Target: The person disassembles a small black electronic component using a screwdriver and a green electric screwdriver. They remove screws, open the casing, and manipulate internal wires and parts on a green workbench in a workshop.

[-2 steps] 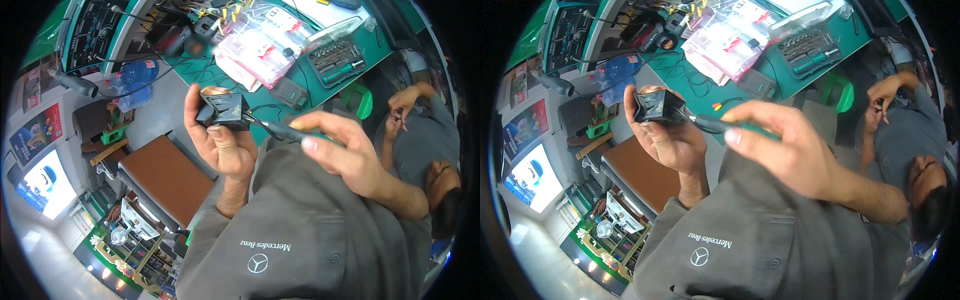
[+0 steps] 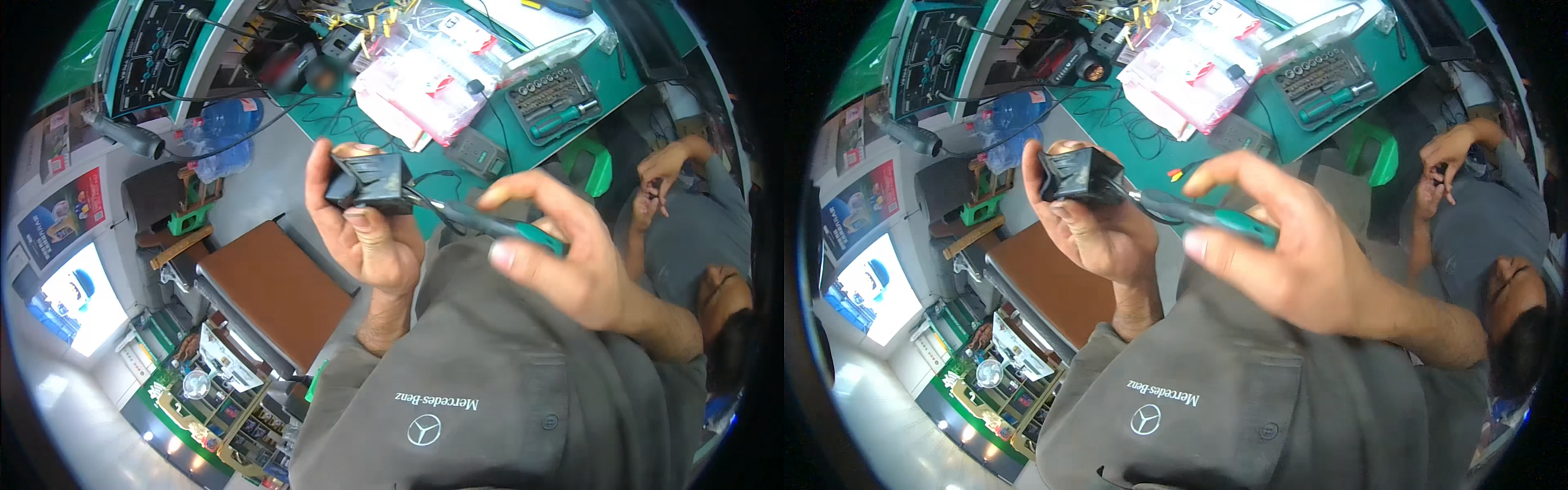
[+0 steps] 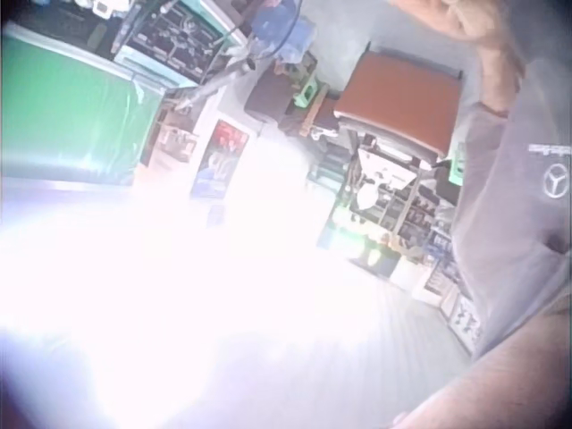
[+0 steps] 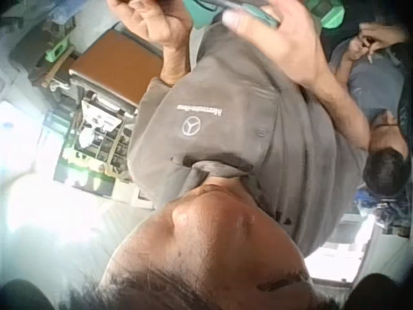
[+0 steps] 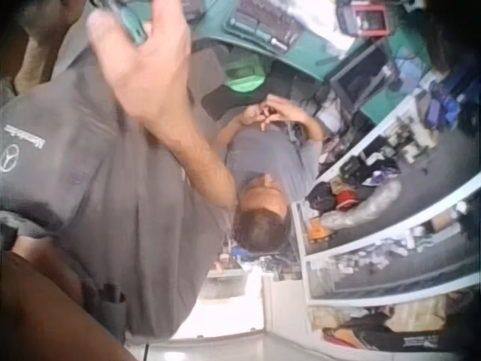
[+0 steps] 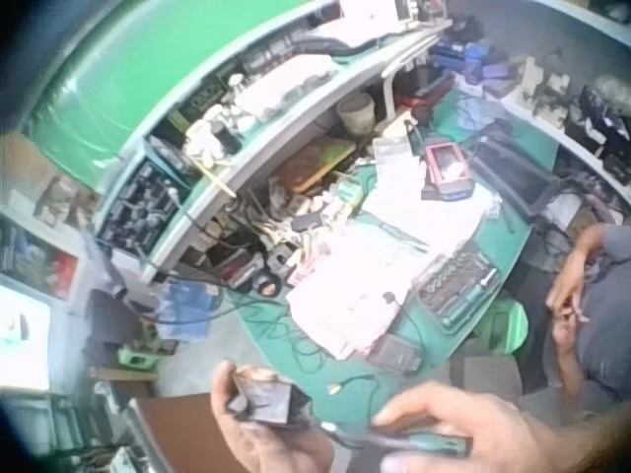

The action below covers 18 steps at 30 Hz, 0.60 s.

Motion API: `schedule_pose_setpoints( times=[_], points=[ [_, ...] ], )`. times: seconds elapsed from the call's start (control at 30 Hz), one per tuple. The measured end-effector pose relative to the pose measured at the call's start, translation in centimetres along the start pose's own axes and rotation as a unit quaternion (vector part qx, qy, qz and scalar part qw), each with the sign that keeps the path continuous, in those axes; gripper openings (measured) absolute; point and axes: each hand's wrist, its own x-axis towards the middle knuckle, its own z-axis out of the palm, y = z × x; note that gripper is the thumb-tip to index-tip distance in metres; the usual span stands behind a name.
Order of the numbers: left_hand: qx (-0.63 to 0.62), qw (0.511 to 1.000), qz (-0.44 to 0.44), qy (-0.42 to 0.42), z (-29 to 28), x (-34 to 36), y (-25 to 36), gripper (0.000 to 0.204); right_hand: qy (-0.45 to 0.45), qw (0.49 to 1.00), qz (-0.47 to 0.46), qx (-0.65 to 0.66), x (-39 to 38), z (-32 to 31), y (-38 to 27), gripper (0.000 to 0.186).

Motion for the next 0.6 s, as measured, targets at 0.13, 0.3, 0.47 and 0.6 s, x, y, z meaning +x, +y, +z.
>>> schedule_pose_setpoints(
  times=[0.13,0.3,0.47,0.6],
  points=[
    [0.002,1.0,-0.021,-0.011,0.4,-1.1,0.7,0.069,-0.014,0.822,-0.323,-0.469,-0.2,-2.2,0.1,0.029],
    [0.051,0.999,0.017,0.009,1.3,-2.1,1.5,0.071,0.003,0.753,-0.379,-0.537,-1.4,-1.7,-1.0,0.024],
    [0.072,0.993,0.057,-0.077,0.7,-1.6,1.9,0.07,-0.068,0.996,-0.039,-0.041,-0.7,-1.9,0.8,0.019],
    [0.046,0.993,0.024,-0.101,0.1,-1.4,1.7,0.073,-0.153,0.943,0.223,0.196,-0.1,-2.7,-1.2,0.014]
  ],
)
